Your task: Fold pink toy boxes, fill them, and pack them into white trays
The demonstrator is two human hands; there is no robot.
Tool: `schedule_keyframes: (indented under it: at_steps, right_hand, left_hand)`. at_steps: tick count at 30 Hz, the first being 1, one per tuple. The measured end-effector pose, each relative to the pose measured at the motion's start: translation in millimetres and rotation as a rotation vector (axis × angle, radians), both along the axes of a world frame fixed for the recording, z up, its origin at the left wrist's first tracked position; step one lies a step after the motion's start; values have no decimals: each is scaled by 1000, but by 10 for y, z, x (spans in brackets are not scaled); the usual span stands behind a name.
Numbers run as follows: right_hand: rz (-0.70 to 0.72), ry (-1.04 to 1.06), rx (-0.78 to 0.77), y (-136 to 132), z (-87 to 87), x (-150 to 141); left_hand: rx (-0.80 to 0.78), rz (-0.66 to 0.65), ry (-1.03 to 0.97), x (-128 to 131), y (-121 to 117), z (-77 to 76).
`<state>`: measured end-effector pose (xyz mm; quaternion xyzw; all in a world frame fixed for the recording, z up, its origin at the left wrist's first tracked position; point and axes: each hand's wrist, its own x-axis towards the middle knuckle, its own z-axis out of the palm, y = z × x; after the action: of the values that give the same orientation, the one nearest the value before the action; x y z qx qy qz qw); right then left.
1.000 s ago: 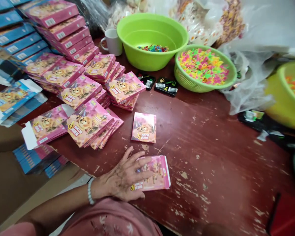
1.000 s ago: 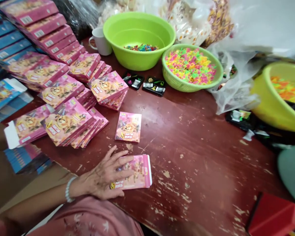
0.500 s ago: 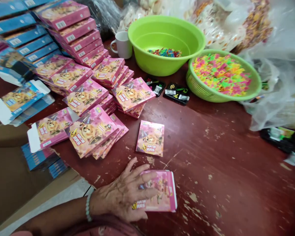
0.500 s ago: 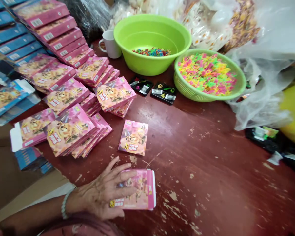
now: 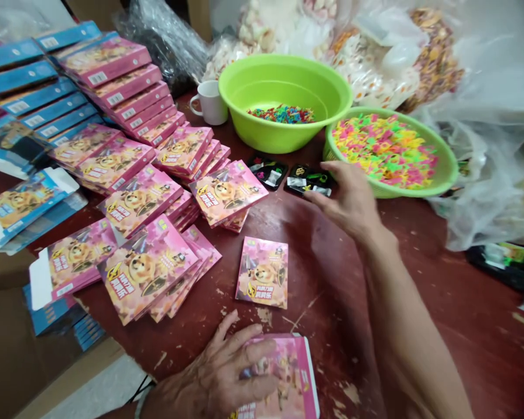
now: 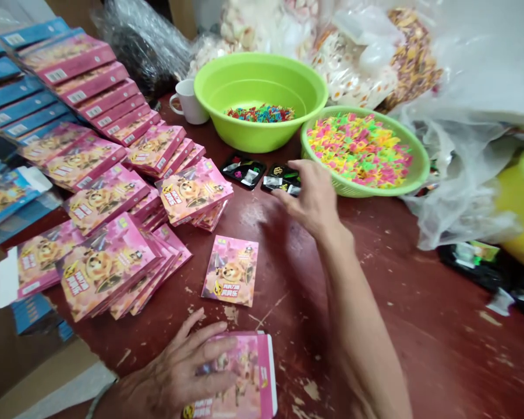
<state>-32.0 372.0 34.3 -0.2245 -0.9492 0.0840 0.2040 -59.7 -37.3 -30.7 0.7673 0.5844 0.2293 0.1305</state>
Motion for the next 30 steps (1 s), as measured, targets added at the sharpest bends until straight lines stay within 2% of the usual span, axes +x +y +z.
schedule_keyframes:
  at_steps: [3,6,10,12,15,21,23,25,27,30]
  right_hand:
    - [-29,-166,-72,255,-183,-337]
    - [-28,-335,-160,449,-314,-614]
    - [-44,-437,-189,507,-339,-659]
    - [-50,-437,-165,459,-329,-568]
    - [-72,-429,-148,345,-334,-321]
    - [-190,-474,-117,162,-352,582]
    - [-270,-499,-79,100,-307,840]
    - [-310,-478,-23,18,-230,914]
    - [-270,-405,5,-63,-147,740]
    - [-118,-311,-61,-105,-74,87]
  left_hand:
    - [69,75,43,63,-13,-107]
    - [138,89,69,116,-6,-248]
    - [307,151,43,192,17,-458]
    - [314,160,47,222,12,-517]
    - [275,133,61,224,-17,-501]
    - [166,81,79,121,-32,-309]
    - [212,81,79,96,-11,-294]
    - [264,81,86,88,14,-309]
    - [281,76,95,96,31,-336]
    - [313,118,65,119,27,-379]
